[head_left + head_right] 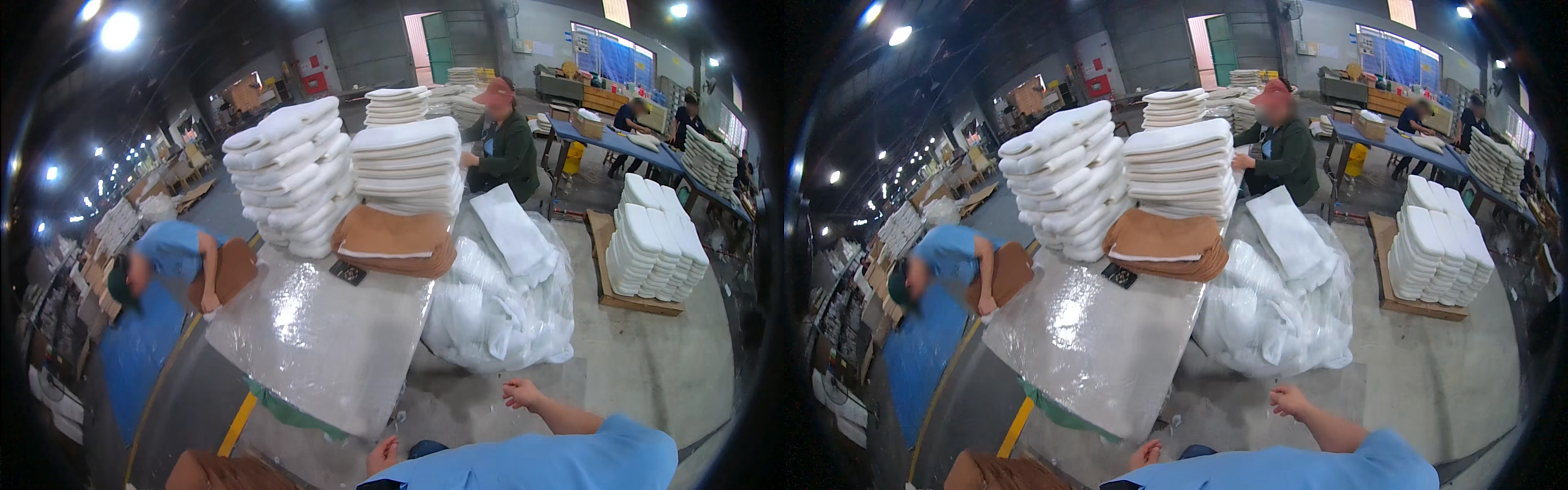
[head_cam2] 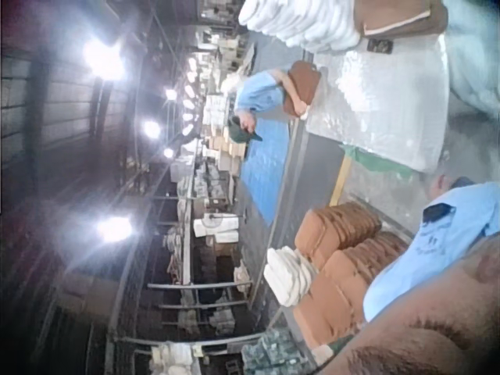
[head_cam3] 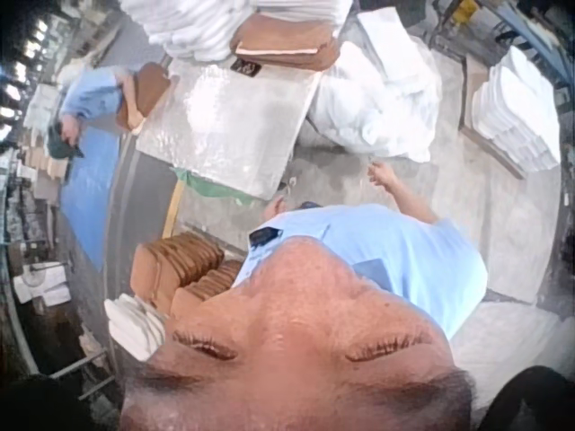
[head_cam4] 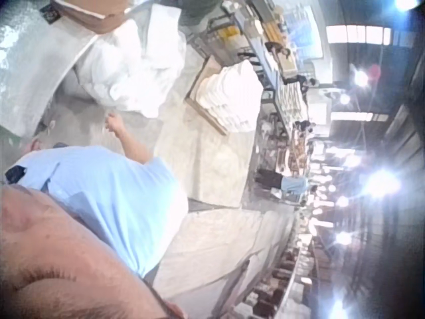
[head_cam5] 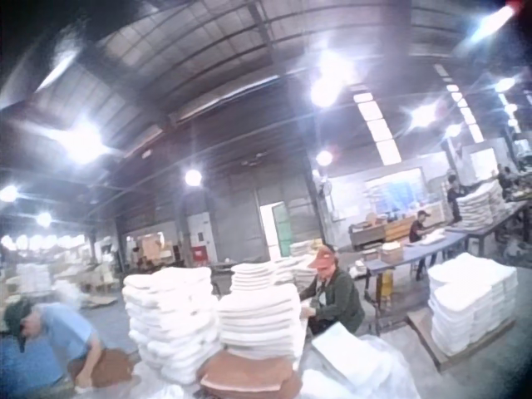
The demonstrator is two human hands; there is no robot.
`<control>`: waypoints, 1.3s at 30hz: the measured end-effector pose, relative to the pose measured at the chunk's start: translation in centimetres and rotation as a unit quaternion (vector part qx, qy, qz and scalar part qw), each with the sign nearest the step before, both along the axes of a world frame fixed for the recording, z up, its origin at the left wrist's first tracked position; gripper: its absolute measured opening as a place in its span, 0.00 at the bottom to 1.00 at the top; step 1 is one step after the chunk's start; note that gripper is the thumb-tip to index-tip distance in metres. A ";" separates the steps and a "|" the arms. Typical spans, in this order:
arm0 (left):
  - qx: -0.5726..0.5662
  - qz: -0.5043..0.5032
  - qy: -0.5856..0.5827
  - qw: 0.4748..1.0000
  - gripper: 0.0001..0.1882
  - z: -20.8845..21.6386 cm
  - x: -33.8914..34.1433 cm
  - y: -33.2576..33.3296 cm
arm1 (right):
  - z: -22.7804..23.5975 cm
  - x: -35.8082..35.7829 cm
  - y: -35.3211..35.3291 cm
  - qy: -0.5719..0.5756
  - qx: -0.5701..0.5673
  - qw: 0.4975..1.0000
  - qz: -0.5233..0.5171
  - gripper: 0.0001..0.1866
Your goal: The person inserts white pillow inserts into brown pillowcases, folds the edges, and stacks the finished pillows on a table. The person repeats this process for multiple units in a factory setting.
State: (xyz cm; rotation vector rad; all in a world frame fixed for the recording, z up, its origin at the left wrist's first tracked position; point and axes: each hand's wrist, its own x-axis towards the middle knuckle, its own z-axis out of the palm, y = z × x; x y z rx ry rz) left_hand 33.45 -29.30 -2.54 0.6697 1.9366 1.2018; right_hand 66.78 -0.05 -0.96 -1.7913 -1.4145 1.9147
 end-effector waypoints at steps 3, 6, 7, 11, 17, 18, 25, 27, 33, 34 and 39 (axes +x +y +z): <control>0.002 -0.003 0.042 0.999 0.18 1.2 -3.7 4.3 | -1.7 0.2 1.5 0.021 -0.066 0.995 -0.066 0.23; 0.015 0.031 0.066 0.997 0.16 2.6 -8.1 9.2 | -3.2 -1.6 4.6 0.050 -0.108 0.986 -0.115 0.21; 0.025 0.032 0.075 0.996 0.16 3.1 -8.7 11.2 | -3.2 -1.9 6.3 0.068 -0.110 0.982 -0.140 0.21; 0.103 0.023 0.076 0.992 0.16 6.1 -14.1 20.1 | -0.5 -6.1 15.4 0.179 -0.085 0.963 -0.181 0.16; 0.164 -0.003 0.046 0.985 0.16 12.4 -14.1 32.4 | 11.7 -12.3 36.8 0.299 0.110 0.935 -0.157 0.16; 0.154 -0.015 0.060 0.986 0.16 12.9 -14.2 32.7 | 14.8 -14.8 40.0 0.315 0.138 0.927 -0.151 0.16; 0.099 0.066 0.037 0.992 0.21 11.5 -16.1 33.8 | 32.2 -24.6 60.7 0.262 0.322 0.903 -0.111 0.20; 0.096 0.105 0.040 0.989 0.19 11.8 -16.5 34.0 | 34.2 -26.1 65.3 0.155 0.364 0.905 -0.158 0.21; 0.114 0.220 0.064 0.967 0.18 12.1 -16.4 34.8 | 33.3 -29.3 73.1 0.053 0.333 0.935 -0.113 0.17; 0.121 0.239 0.063 0.961 0.18 11.7 -16.3 34.9 | 32.9 -29.6 73.7 0.061 0.316 0.940 -0.112 0.17; 0.004 0.226 0.053 0.973 0.19 9.5 -15.3 36.2 | 32.7 -31.4 75.1 0.117 0.289 0.935 -0.170 0.19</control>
